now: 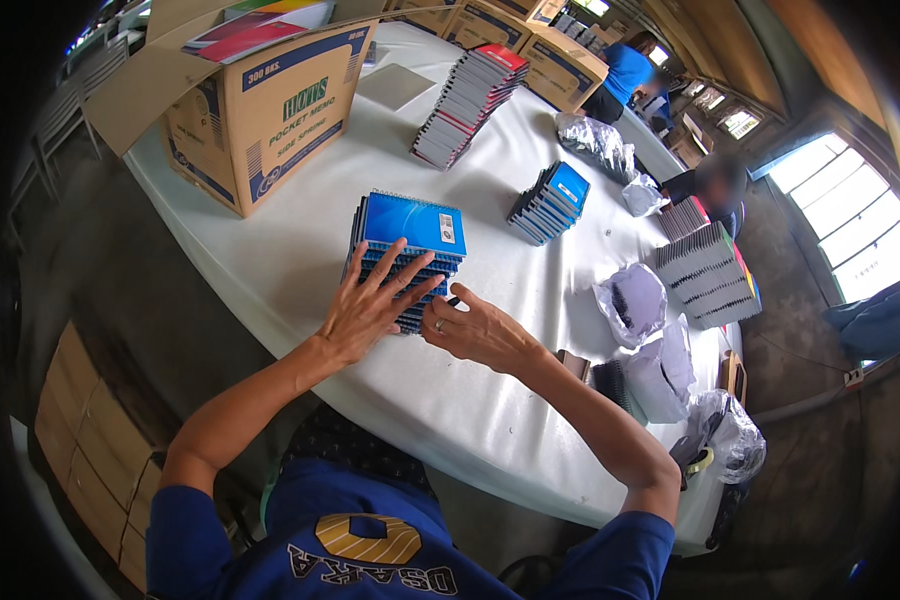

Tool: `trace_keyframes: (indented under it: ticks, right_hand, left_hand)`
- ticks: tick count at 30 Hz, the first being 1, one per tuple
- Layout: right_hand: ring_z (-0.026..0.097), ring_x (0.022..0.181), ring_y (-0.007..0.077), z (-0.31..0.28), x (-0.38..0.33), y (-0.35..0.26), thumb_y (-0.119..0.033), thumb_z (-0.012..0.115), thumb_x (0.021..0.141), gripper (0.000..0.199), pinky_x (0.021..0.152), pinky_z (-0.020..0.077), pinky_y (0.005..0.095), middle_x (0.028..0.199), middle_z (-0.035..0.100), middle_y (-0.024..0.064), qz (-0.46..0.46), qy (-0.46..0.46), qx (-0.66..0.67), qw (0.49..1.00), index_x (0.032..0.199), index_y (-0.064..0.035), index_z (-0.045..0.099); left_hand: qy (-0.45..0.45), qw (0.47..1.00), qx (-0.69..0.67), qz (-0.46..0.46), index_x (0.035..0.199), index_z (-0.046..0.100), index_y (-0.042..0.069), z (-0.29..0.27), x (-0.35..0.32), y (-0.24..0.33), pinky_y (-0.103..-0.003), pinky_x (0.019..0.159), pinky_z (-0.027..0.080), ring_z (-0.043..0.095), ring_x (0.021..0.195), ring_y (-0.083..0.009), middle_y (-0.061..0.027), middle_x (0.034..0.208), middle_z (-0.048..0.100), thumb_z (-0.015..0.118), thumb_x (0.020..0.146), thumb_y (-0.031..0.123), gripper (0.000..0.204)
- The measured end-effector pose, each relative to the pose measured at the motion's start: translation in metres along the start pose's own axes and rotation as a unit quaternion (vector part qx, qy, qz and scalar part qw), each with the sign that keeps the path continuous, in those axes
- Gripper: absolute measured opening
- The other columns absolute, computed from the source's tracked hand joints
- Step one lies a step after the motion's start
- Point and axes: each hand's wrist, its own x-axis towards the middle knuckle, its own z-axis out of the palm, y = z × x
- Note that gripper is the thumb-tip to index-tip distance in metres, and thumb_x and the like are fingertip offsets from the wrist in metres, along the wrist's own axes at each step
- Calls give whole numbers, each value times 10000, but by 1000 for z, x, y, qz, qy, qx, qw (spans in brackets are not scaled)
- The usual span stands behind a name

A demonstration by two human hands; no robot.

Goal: The person trims the metal binding wires of spiral notebooks using side-cutting pliers and stacks the finished notebooks into a cardboard box.

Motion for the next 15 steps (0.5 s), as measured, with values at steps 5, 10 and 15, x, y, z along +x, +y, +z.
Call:
trace_keyframes:
  ticks: [5, 10, 15]
  right_hand:
    - [490, 1059, 132, 12, -7, 1, -214, 665, 798, 207, 879, 454, 325, 996, 559, -43, -22, 52, -61, 997, 986, -147, 610]
    - [580, 984, 153, -3, 18, -35, -177, 696, 738, 148, 847, 461, 315, 967, 630, 13, 247, -294, 113, 916, 848, -86, 657]
    - [510, 1075, 161, -6, 1, -13, -215, 721, 741, 259, 1003, 390, 371, 1046, 596, -3, 119, -84, 46, 988, 951, -95, 629]
  left_hand:
    - [-6, 1000, 4, 0, 1496, 274, 304, 2, 4, 2, -621, 1134, 175, 145, 1454, -315, 11, 1585, 166, 846, 574, 387, 1088]
    - [2, 1000, 21, -13, 1499, 263, 320, 8, 6, 1, -616, 1133, 172, 153, 1454, -314, 21, 1586, 171, 839, 582, 383, 1085]
    - [-26, 999, 23, -15, 1502, 254, 327, 8, 1, 6, -608, 1138, 161, 133, 1462, -293, 30, 1594, 136, 811, 654, 308, 1015]
